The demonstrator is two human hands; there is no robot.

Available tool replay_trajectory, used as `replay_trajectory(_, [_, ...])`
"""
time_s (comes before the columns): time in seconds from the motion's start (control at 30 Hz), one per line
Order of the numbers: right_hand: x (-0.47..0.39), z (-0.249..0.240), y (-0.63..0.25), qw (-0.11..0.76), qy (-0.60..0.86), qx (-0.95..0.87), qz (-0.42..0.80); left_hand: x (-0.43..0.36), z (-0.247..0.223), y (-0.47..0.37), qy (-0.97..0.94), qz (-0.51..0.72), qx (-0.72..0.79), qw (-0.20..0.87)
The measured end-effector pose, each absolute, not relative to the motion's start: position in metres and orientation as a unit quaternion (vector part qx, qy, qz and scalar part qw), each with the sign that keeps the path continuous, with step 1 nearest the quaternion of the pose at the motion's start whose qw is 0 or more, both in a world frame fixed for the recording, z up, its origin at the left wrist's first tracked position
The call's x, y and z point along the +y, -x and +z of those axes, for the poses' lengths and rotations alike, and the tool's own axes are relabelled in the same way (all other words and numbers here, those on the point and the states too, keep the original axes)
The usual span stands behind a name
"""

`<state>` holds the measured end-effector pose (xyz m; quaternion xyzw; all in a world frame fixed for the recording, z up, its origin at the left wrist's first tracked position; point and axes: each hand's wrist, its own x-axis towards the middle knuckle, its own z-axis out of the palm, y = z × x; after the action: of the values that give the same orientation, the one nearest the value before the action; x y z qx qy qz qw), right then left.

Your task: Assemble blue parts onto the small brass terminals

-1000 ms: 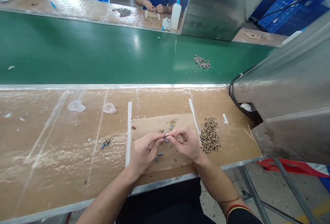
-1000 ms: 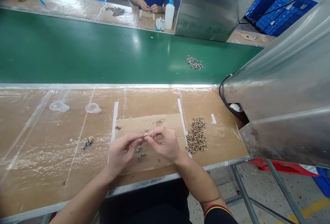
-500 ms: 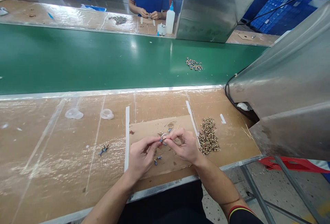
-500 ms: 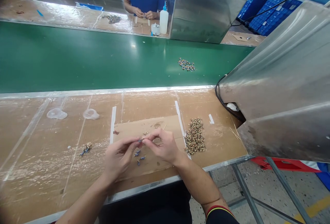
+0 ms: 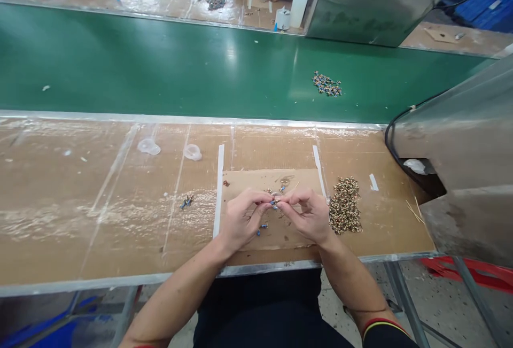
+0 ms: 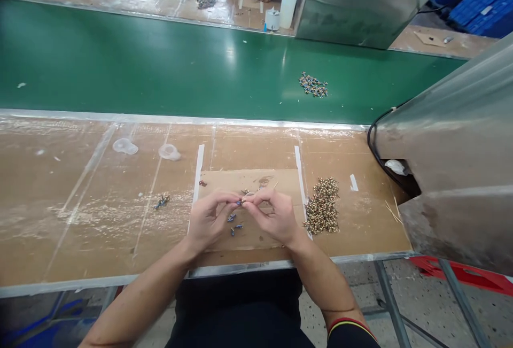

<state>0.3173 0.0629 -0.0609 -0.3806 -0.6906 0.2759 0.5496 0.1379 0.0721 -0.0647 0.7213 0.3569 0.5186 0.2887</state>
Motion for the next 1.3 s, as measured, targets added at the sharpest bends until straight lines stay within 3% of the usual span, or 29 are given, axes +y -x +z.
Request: replay_trajectory(1.3, [0.0603,-0.0569,-0.3129,0.528,0.378,-0.696,0.307,0.0698,-0.0704,-0.144,-0.732,0.583,0.295,0.195])
